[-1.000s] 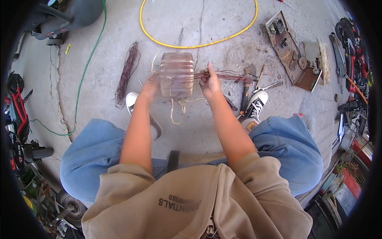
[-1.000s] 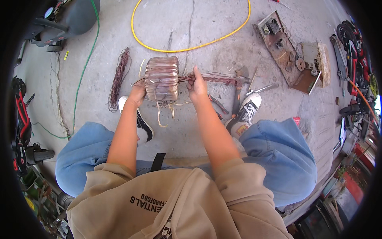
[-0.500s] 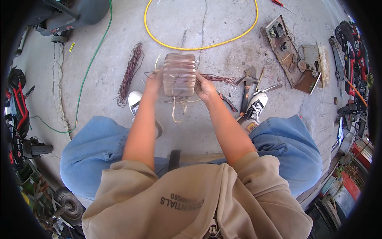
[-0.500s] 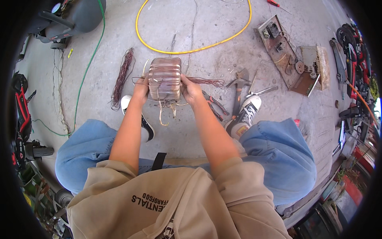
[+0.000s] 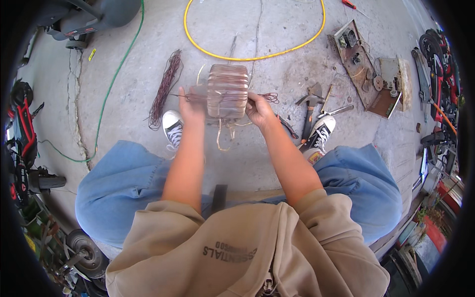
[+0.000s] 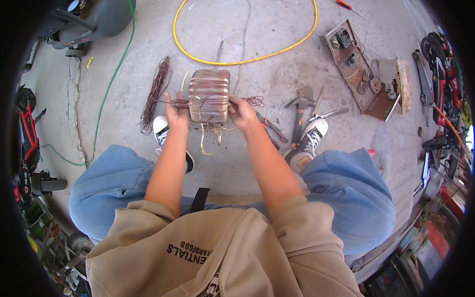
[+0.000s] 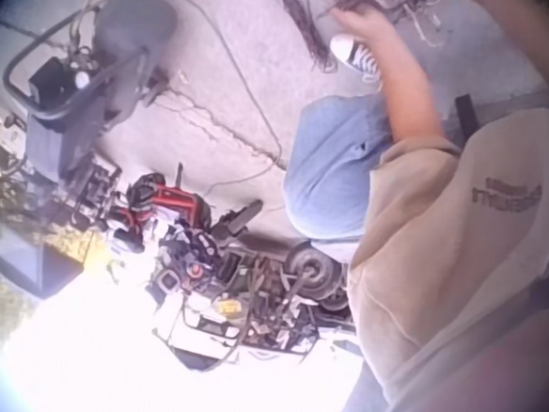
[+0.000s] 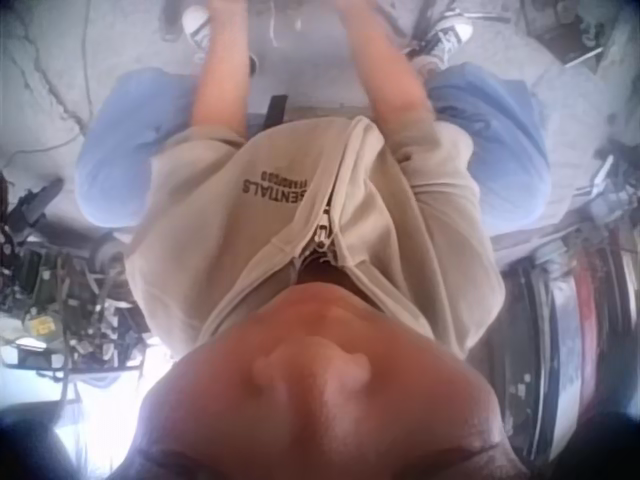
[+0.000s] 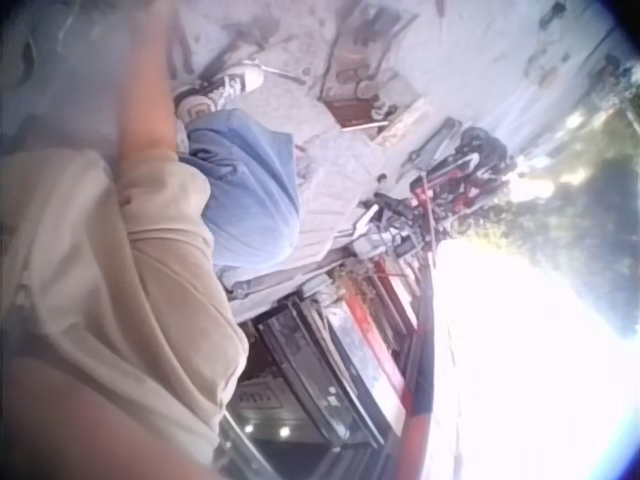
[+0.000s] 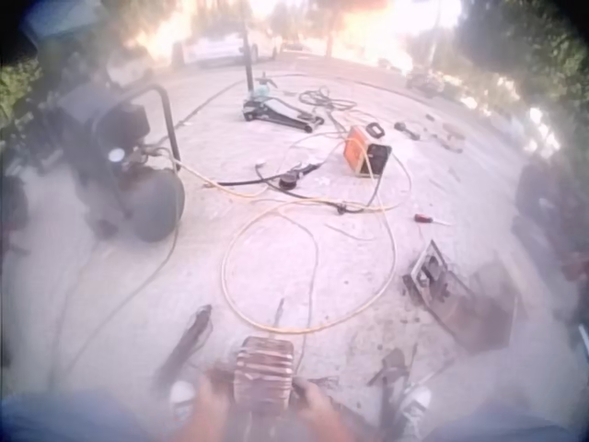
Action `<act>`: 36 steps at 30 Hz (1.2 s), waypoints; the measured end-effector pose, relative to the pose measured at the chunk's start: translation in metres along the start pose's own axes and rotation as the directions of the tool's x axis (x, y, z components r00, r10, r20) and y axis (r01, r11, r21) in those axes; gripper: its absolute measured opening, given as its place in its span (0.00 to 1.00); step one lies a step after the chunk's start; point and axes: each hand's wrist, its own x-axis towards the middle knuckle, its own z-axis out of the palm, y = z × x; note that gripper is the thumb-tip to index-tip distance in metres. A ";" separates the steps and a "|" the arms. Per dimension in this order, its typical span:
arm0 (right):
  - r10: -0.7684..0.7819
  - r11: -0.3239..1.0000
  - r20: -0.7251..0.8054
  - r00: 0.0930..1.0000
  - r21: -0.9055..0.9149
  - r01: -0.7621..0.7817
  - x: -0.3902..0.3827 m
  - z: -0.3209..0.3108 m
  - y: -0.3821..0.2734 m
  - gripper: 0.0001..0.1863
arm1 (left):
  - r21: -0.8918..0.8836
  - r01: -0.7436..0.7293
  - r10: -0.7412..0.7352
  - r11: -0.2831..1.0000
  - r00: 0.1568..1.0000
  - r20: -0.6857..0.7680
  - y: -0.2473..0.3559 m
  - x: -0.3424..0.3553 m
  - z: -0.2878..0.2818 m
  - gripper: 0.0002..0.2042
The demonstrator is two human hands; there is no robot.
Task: The person sits on the floor and winds a long copper wire around a rectangular laminated core by hand. They repeatedly wrap the wire, adjust the bundle, and continue winding until the core is fully covered.
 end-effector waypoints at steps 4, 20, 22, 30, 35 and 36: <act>0.031 0.995 0.015 0.999 -0.097 -0.029 -0.004 0.003 -0.005 0.07 | -0.083 0.072 -0.058 0.994 0.985 0.162 0.002 0.005 -0.001 0.21; -0.529 0.242 0.335 0.780 -0.821 0.516 -0.095 0.088 -0.078 0.16 | 0.330 -0.502 0.502 0.800 0.860 0.090 0.084 -0.021 0.043 0.20; -0.472 0.120 0.541 0.696 -0.743 0.659 -0.102 0.110 -0.058 0.16 | 0.375 -0.498 0.497 0.782 0.861 0.107 0.080 -0.028 0.047 0.20; -0.194 -0.446 0.846 0.497 -0.527 0.723 -0.056 0.093 -0.013 0.28 | 0.360 -0.657 0.531 0.662 0.750 0.393 0.132 -0.017 0.064 0.20; -0.262 -0.429 0.779 0.570 -0.623 0.654 -0.062 0.090 -0.014 0.39 | 0.472 -0.769 0.315 -0.431 0.362 0.877 0.135 -0.114 0.122 0.21; -0.269 -0.397 0.764 0.587 -0.643 0.655 -0.062 0.091 -0.018 0.40 | 0.470 -0.788 0.216 -0.398 0.417 0.883 0.143 -0.129 0.127 0.21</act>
